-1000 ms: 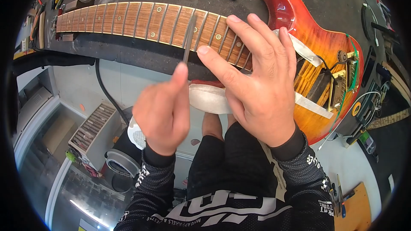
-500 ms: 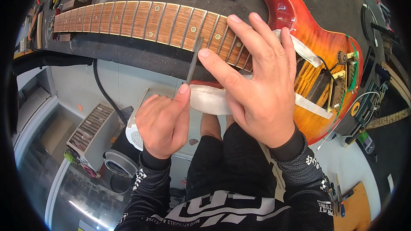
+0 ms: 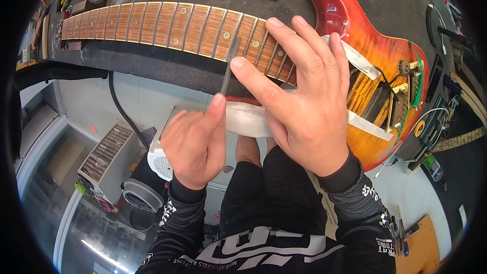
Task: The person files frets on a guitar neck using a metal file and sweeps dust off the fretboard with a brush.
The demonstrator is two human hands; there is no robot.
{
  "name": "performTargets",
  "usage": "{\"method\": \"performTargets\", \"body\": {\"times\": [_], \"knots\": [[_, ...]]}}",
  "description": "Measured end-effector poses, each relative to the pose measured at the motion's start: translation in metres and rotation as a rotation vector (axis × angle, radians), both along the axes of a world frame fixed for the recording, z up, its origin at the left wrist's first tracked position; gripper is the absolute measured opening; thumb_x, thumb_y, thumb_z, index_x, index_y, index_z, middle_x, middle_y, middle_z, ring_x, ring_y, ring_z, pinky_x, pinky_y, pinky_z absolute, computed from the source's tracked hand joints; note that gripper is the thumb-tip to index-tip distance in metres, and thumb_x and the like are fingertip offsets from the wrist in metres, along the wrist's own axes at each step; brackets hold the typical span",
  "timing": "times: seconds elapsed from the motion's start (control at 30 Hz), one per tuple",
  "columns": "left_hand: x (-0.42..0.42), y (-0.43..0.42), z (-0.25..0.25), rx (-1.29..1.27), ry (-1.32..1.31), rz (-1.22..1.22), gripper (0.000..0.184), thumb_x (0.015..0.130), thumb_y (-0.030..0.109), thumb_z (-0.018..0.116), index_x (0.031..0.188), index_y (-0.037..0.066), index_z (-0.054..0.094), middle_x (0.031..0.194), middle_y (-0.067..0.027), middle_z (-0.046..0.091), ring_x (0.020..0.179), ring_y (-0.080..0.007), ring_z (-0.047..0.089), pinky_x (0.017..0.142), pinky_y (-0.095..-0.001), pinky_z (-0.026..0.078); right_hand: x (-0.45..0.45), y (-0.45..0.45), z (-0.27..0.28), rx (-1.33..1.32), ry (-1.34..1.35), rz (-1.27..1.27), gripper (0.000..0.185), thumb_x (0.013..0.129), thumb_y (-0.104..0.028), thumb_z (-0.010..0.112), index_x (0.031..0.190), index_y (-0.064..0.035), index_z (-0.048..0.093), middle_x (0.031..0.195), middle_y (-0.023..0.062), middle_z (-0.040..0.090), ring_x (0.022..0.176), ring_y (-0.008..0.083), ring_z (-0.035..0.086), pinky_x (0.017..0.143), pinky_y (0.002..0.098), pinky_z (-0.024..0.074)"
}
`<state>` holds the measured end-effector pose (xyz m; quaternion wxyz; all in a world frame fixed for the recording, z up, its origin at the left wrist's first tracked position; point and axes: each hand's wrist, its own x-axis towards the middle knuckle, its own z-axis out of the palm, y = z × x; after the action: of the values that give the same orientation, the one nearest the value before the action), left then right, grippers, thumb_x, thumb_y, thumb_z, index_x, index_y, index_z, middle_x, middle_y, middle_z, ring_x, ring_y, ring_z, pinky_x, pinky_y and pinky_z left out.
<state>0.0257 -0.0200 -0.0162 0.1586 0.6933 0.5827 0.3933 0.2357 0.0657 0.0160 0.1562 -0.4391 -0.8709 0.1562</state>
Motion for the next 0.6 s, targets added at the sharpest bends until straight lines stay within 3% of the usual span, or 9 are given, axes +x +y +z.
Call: {"method": "performTargets", "body": {"times": [0.47, 0.6], "knots": [[0.003, 0.02, -0.001, -0.005, -0.043, -0.01, 0.06, 0.079, -0.012, 0.077, 0.138, -0.003, 0.078, 0.075, -0.0057, 0.066, 0.059, -0.023, 0.062, 0.055, -0.0373, 0.043, 0.001, 0.001, 0.0, 0.003, -0.008, 0.016, 0.078, 0.08, 0.009, 0.071, 0.145, -0.0316, 0.078, 0.167, 0.0204, 0.055, 0.157, 0.0466, 0.051, 0.13, 0.0682, 0.031], [0.0, -0.009, 0.006, -0.066, -0.046, 0.008, 0.058, 0.079, -0.012, 0.077, 0.136, -0.002, 0.079, 0.074, -0.0052, 0.065, 0.059, -0.0231, 0.061, 0.055, -0.0374, 0.043, 0.002, 0.001, -0.001, 0.011, 0.002, 0.024, 0.078, 0.079, 0.009, 0.071, 0.145, -0.0307, 0.078, 0.167, 0.0209, 0.055, 0.157, 0.0469, 0.051, 0.13, 0.0676, 0.0315]]}}
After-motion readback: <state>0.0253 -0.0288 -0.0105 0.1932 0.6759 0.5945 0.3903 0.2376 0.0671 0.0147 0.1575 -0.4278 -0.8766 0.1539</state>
